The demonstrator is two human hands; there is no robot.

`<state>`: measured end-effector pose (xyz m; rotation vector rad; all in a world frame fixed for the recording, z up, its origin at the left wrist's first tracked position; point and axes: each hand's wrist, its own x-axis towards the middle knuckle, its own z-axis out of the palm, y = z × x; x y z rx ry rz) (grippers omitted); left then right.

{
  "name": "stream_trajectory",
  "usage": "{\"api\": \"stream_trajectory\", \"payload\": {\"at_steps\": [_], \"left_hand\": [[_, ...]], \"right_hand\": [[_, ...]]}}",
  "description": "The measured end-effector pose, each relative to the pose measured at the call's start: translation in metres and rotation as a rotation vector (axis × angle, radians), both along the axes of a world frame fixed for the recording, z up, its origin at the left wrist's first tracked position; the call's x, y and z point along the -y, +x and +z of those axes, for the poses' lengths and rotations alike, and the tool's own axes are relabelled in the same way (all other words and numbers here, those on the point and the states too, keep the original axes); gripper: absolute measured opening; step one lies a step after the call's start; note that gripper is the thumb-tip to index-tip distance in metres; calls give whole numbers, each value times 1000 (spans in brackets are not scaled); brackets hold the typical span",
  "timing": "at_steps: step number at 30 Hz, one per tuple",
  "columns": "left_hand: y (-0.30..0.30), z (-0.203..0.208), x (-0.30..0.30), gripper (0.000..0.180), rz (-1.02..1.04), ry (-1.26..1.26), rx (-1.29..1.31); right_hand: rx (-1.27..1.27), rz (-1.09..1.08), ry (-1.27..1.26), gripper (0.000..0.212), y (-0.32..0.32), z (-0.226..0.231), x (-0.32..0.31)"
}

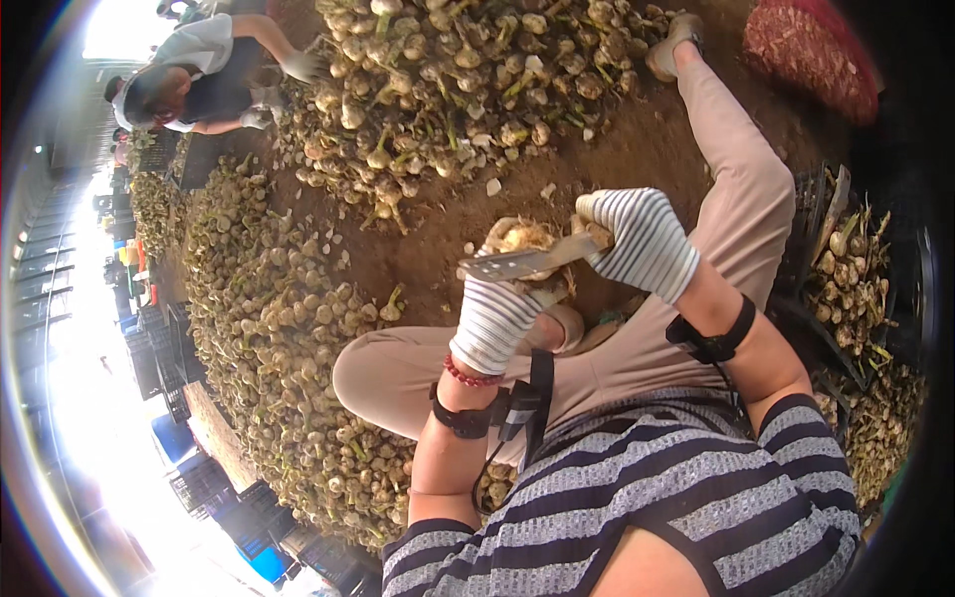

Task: The person clears debris from the ground by hand, then picks up garlic bulbs one at a time, trims the roots and stems with a knife, and places them into a crate.

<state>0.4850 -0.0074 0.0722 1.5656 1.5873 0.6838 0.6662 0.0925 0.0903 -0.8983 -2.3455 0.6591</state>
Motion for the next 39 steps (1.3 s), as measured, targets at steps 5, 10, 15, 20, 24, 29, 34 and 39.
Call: {"api": "stream_trajectory", "payload": {"at_steps": [5, 10, 15, 20, 24, 29, 34, 39], "left_hand": [[-1, 9, -4, 48, 7, -25, -106], [20, 51, -8, 36, 288, 141, 596], [13, 12, -22, 27, 503, 17, 1242], [29, 7, -27, 34, 587, 3, 1387], [26, -13, -26, 38, 665, 88, 1330], [9, -18, -29, 41, 448, 222, 508], [12, -20, -34, 32, 563, 109, 611], [15, -23, -36, 31, 597, 332, 437]], "right_hand": [[14, 20, -42, 7, -2, -12, -6], [346, -448, -299, 23, 53, -81, -45], [-206, -219, -472, 25, 7, -46, -10], [-507, -61, -1396, 35, -12, -27, 17], [-740, -39, -1236, 33, -16, -36, 8], [-604, -72, -1116, 25, -10, -24, -6], [-518, -210, -911, 11, 3, -32, -4], [-270, -143, -632, 22, -14, -5, 11]]}}
